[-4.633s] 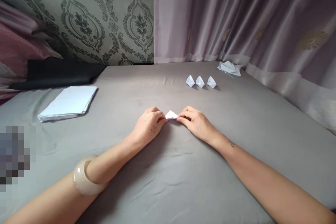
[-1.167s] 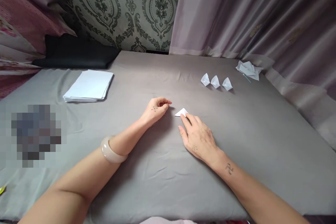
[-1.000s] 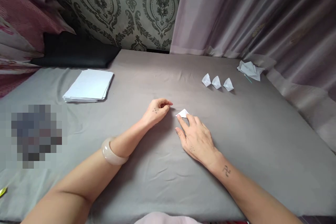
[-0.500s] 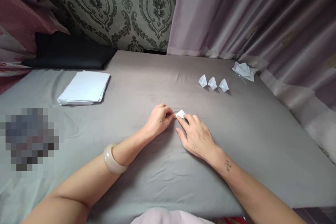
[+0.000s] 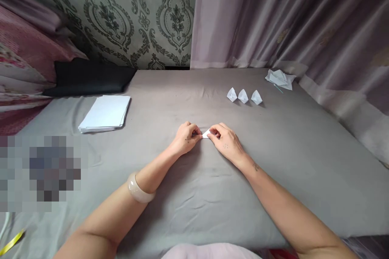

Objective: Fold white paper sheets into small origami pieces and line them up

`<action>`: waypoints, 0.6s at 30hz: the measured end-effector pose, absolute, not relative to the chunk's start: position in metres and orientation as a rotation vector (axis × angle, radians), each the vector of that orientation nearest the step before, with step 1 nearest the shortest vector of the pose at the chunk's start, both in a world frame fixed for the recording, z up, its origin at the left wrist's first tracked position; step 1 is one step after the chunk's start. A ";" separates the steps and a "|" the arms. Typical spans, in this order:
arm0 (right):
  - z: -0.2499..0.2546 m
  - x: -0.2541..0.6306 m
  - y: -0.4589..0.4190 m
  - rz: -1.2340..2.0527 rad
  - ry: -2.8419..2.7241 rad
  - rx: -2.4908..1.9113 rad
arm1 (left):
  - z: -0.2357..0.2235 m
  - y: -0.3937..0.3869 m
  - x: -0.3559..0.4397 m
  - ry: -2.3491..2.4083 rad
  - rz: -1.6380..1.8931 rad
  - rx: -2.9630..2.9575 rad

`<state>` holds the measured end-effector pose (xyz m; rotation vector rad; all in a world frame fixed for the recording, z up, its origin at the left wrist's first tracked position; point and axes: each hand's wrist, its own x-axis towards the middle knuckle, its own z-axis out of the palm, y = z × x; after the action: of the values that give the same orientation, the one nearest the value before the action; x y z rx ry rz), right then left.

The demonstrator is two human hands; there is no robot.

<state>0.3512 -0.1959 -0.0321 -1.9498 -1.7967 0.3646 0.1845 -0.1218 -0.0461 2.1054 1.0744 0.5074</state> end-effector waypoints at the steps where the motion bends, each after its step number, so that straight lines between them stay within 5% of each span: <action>1: -0.035 0.351 -0.196 0.328 -1.771 -1.955 | -0.046 -0.122 0.184 1.058 0.517 2.116; 9: -0.044 0.353 -0.203 0.354 -1.776 -1.801 | -0.043 -0.128 0.178 0.993 0.527 2.175; 18: -0.035 0.359 -0.199 0.874 -1.177 -1.406 | -0.029 -0.136 0.191 0.896 0.674 1.667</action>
<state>0.3593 -0.1994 -0.0346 -1.4056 -1.1773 0.8744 0.1906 -0.1359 -0.0292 1.6669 0.8964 0.6741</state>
